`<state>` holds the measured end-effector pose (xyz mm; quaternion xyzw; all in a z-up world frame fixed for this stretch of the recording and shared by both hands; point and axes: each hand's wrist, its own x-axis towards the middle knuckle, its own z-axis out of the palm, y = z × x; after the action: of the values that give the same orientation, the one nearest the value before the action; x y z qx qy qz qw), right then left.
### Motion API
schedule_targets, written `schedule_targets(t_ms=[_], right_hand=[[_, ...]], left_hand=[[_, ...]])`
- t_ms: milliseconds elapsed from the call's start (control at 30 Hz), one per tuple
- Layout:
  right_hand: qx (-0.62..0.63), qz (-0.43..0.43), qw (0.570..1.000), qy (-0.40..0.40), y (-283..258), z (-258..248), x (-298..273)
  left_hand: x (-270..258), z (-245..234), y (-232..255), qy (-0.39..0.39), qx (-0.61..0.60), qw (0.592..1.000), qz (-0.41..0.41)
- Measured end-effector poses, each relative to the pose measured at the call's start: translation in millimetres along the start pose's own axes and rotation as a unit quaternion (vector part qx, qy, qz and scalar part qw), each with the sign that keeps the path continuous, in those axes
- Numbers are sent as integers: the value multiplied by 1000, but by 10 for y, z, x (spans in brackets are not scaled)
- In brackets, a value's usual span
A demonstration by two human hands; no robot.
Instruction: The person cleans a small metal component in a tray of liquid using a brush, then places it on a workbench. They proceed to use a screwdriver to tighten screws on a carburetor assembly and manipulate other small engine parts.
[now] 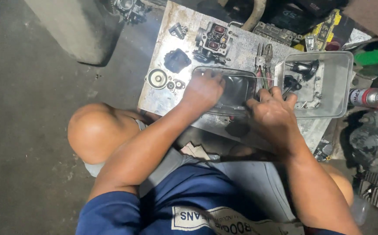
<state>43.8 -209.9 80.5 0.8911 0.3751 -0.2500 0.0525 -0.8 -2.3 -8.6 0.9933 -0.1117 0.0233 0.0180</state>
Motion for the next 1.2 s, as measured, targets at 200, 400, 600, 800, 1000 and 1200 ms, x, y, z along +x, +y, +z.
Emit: schedule_targets(t_ms=[200, 400, 600, 800, 1000, 1200], right_hand=[[-23, 23, 999, -1, -80, -129, -47], [-18, 2, 999, 37, -79, -131, -103], [-10, -26, 997, 72, -65, 23, -77], [-37, -52, 985, 160, -166, -132, -229], [-62, -21, 963, 260, -67, -113, -370], [-48, 3, 977, 207, 159, 20, -421]], left_hand=[[66, 362, -23, 43, 4, 999, -7], [17, 214, -13, 25, -10, 1000, 6], [68, -269, 105, -21, -39, 999, 23], [265, 181, 248, -156, -98, 983, 23], [343, 273, 251, -131, -88, 986, 45], [264, 127, 294, -135, -78, 986, 62]])
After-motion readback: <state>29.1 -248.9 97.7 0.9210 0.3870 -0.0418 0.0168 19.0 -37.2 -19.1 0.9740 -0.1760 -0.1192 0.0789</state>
